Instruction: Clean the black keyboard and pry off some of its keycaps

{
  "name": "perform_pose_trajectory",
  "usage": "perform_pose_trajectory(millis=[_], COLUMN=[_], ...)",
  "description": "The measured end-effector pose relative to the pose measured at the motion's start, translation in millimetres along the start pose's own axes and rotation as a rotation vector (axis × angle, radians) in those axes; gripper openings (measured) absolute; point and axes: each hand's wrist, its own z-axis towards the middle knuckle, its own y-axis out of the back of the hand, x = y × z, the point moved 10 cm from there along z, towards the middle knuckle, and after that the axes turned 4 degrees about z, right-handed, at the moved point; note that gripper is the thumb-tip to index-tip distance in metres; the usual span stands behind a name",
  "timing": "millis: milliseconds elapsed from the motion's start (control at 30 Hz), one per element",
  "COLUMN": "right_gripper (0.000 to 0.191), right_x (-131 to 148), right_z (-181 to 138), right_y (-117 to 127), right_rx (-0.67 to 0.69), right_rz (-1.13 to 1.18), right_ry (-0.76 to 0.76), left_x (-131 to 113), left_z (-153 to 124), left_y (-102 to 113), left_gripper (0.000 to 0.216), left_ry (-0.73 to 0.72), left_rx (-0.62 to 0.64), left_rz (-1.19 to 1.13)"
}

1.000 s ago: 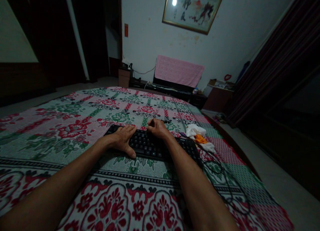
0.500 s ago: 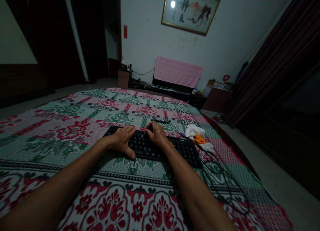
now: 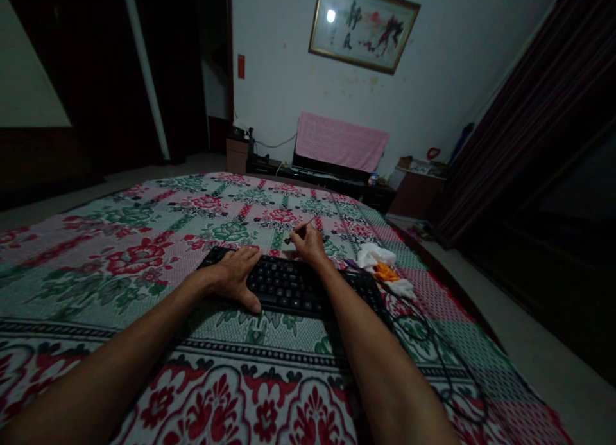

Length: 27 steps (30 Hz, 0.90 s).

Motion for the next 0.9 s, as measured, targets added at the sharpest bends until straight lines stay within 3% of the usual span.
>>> perform_pose_trajectory(millis=[200,400,600,900], right_gripper=[0.012,0.011,0.014,0.015], right_x=[-31.9,-35.8,-51.9,-52.5], right_z=[28.1,34.6,32.4,30.7], right_y=[-2.2,-8.0,-8.2,-4.8], right_rx=[-0.087,-0.067,-0.07,-0.093], right_rz=[-0.094,-0.107,-0.073,-0.102], right_ry=[-0.061,-0.018,-0.105,-0.088], left_x=[0.1,-2.6,-3.7,-3.1], left_z=[-1.2,-4.6,-4.5,-3.4], left_y=[1.0,5.0,4.9,5.0], left_gripper=[0.133,0.13,0.131,0.128], left_ry=[0.003,0.003,-0.001,-0.011], left_rx=[-0.007,0.001,0.01,-0.01], left_rz=[-0.022,-0.019,-0.015,-0.017])
